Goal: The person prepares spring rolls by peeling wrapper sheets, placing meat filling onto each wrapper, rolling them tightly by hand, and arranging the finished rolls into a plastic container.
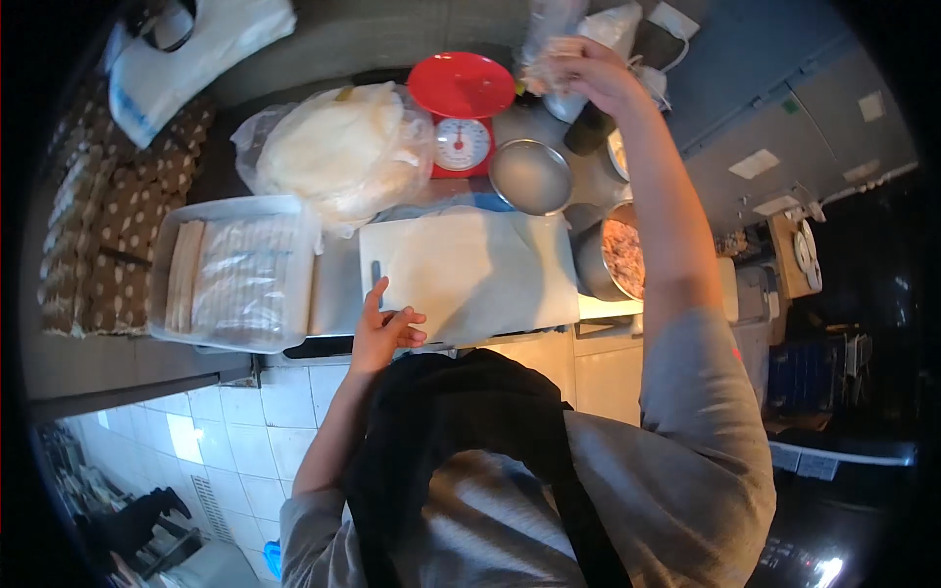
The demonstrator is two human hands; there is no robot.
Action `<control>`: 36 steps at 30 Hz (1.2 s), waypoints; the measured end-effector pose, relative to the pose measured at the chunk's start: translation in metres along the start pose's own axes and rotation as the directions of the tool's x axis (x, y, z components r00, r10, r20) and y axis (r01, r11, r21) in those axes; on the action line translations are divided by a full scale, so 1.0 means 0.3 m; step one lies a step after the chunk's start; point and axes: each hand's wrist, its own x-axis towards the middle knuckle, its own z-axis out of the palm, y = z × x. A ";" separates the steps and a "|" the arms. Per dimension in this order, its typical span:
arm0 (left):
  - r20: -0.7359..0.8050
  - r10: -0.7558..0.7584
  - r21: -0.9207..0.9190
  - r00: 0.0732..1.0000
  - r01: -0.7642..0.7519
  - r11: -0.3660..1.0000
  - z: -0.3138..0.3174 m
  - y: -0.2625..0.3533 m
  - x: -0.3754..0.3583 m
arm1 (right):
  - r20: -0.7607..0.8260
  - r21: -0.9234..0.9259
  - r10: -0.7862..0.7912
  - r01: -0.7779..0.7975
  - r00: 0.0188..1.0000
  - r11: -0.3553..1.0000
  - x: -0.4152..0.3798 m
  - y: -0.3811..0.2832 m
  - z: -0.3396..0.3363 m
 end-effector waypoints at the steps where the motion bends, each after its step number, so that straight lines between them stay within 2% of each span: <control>1: -0.045 -0.025 -0.009 0.999 0.025 1.000 -0.020 -0.004 -0.019 | 0.020 -0.129 -0.021 0.023 1.000 0.991 0.084 0.026 0.083; 2: -0.068 -0.015 -0.034 0.998 0.013 0.999 -0.043 -0.014 -0.038 | 0.042 -0.255 -0.039 0.049 0.998 0.966 0.145 0.055 0.159; 5: -0.131 0.012 -0.127 0.991 -0.028 0.992 -0.100 -0.046 -0.100 | 0.177 -0.579 0.163 -0.032 0.971 0.815 0.225 0.065 0.342; 8: -0.189 -0.020 -0.200 0.982 -0.018 0.980 -0.156 -0.078 -0.139 | 0.128 -0.861 0.163 0.028 0.978 0.507 0.213 0.029 0.446; 10: -0.222 -0.042 -0.191 0.974 -0.001 0.982 -0.180 -0.090 -0.150 | 0.107 -0.868 0.073 0.057 0.992 0.494 0.329 0.136 0.398; 12: -0.230 -0.055 -0.195 0.972 0.010 0.981 -0.199 -0.102 -0.151 | 0.251 -0.944 -0.130 0.272 0.959 0.185 0.343 0.161 0.384; 15: -0.225 -0.043 -0.193 0.973 -0.001 0.981 -0.209 -0.117 -0.133 | 0.332 -0.896 -0.186 0.371 0.925 0.245 0.335 0.169 0.359; 21: -0.112 -0.055 -0.106 0.992 0.043 0.993 -0.186 -0.060 -0.066 | 0.269 -0.854 -0.230 0.342 0.935 0.393 0.302 0.142 0.300; 24: -0.080 -0.055 -0.072 0.995 0.050 0.996 -0.171 -0.026 -0.042 | 0.138 -0.694 -0.184 0.227 0.973 0.683 0.311 0.157 0.234; 27: -0.061 -0.033 -0.062 0.998 0.030 0.998 -0.147 -0.002 -0.034 | 0.180 -0.807 -0.223 0.273 0.958 0.523 0.258 0.177 0.227; 30: -0.020 -0.018 -0.066 1.000 0.016 0.998 -0.127 0.010 -0.014 | 0.183 -0.793 -0.197 0.263 0.963 0.550 0.278 0.268 0.277; 31: -0.016 -0.004 -0.057 1.000 0.004 0.998 -0.121 0.018 -0.007 | 0.242 -0.798 -0.250 0.339 0.937 0.498 0.264 0.287 0.306; 34: -0.006 0.016 -0.050 1.000 -0.017 0.999 -0.112 0.040 0.012 | 0.280 -0.894 -0.120 0.304 0.953 0.329 0.310 0.337 0.358; 35: -0.008 0.016 -0.059 1.000 -0.017 0.998 -0.112 0.044 0.020 | 0.301 -0.881 -0.145 0.333 0.943 0.335 0.323 0.348 0.354; 36: -0.008 0.015 -0.068 1.000 -0.015 0.998 -0.110 0.046 0.029 | 0.249 -0.793 -0.047 0.231 0.967 0.564 0.296 0.319 0.351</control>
